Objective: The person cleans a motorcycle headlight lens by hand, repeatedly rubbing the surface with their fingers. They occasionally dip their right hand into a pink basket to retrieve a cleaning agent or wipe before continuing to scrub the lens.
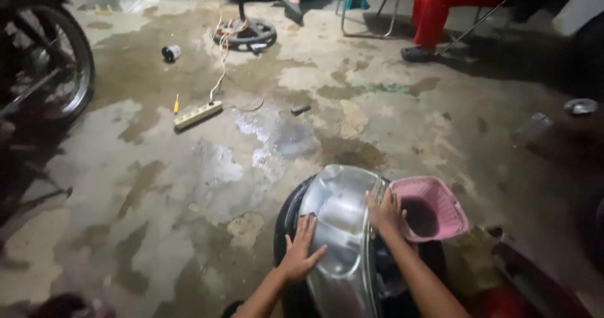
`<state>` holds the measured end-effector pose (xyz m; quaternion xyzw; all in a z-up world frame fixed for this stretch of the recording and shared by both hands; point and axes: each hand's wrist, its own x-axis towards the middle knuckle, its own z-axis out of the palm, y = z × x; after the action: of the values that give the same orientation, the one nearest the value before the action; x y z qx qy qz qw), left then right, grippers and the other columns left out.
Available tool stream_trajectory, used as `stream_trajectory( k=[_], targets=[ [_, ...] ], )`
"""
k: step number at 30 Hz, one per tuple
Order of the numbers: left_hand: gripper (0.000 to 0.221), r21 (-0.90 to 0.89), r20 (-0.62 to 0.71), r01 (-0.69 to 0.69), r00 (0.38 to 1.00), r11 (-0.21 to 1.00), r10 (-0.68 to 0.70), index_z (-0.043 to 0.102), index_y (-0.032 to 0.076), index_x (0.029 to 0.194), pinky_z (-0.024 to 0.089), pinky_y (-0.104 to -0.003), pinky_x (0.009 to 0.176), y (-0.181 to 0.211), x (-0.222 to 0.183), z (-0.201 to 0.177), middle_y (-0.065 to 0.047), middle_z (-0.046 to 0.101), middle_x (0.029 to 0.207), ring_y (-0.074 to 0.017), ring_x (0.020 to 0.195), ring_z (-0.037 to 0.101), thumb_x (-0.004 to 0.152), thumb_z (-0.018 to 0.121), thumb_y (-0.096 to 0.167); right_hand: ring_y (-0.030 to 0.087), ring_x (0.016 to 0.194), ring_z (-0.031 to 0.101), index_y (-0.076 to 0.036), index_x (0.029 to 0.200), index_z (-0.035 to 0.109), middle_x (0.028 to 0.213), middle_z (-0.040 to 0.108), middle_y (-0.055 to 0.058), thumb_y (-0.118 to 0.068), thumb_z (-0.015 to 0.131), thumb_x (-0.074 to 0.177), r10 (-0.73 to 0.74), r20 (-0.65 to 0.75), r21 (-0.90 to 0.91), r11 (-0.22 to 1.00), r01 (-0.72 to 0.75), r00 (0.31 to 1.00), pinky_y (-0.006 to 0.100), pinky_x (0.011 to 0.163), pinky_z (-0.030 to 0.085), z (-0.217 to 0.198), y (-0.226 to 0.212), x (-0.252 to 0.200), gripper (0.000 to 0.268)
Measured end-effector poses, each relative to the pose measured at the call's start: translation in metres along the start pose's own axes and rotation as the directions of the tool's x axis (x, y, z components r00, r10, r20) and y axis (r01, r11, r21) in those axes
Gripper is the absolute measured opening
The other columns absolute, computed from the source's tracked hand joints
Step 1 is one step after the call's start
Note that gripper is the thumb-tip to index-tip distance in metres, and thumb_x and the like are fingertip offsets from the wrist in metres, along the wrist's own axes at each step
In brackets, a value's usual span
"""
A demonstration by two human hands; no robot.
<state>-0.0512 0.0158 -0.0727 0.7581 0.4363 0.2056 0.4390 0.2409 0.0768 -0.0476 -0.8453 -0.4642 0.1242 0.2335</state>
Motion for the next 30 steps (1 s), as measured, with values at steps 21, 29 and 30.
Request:
stream_trajectory(
  k=[21,29,30],
  targets=[
    [0.113,0.358,0.088,-0.067,0.995,0.931,0.038,0.013,0.014,0.166,0.013,-0.08,0.113,0.089,-0.052,-0.013,-0.02,0.011,0.172,-0.0408,0.158,0.01,0.085,0.051,0.082,0.038,0.159,0.015,-0.006,0.163,0.023,0.168,0.025,0.025,-0.068,0.037,0.1,0.071,0.174,-0.007,0.997,-0.071,0.982,0.061,0.126,0.009,-0.036,-0.037,-0.025,0.09],
    [0.11,0.294,-0.044,-0.054,0.997,0.954,0.07,0.019,0.014,0.165,0.014,-0.083,0.112,0.083,-0.028,0.009,-0.02,0.019,0.171,-0.0435,0.157,0.016,0.083,0.051,0.08,0.038,0.159,0.01,-0.004,0.164,0.018,0.169,0.021,0.026,-0.07,0.038,0.1,0.059,0.196,-0.01,0.998,-0.058,0.979,0.062,0.126,0.004,-0.032,-0.02,-0.019,0.094],
    [0.115,0.305,-0.03,-0.086,0.995,0.948,0.1,0.019,0.013,0.165,0.016,-0.084,0.11,0.09,-0.043,0.01,-0.022,0.02,0.17,-0.0456,0.157,0.016,0.079,0.057,0.079,0.039,0.159,0.008,-0.003,0.164,0.016,0.169,0.019,0.027,-0.069,0.038,0.101,0.043,0.203,0.015,0.999,-0.047,0.978,0.062,0.126,0.002,-0.031,-0.021,-0.019,0.094]
  ],
)
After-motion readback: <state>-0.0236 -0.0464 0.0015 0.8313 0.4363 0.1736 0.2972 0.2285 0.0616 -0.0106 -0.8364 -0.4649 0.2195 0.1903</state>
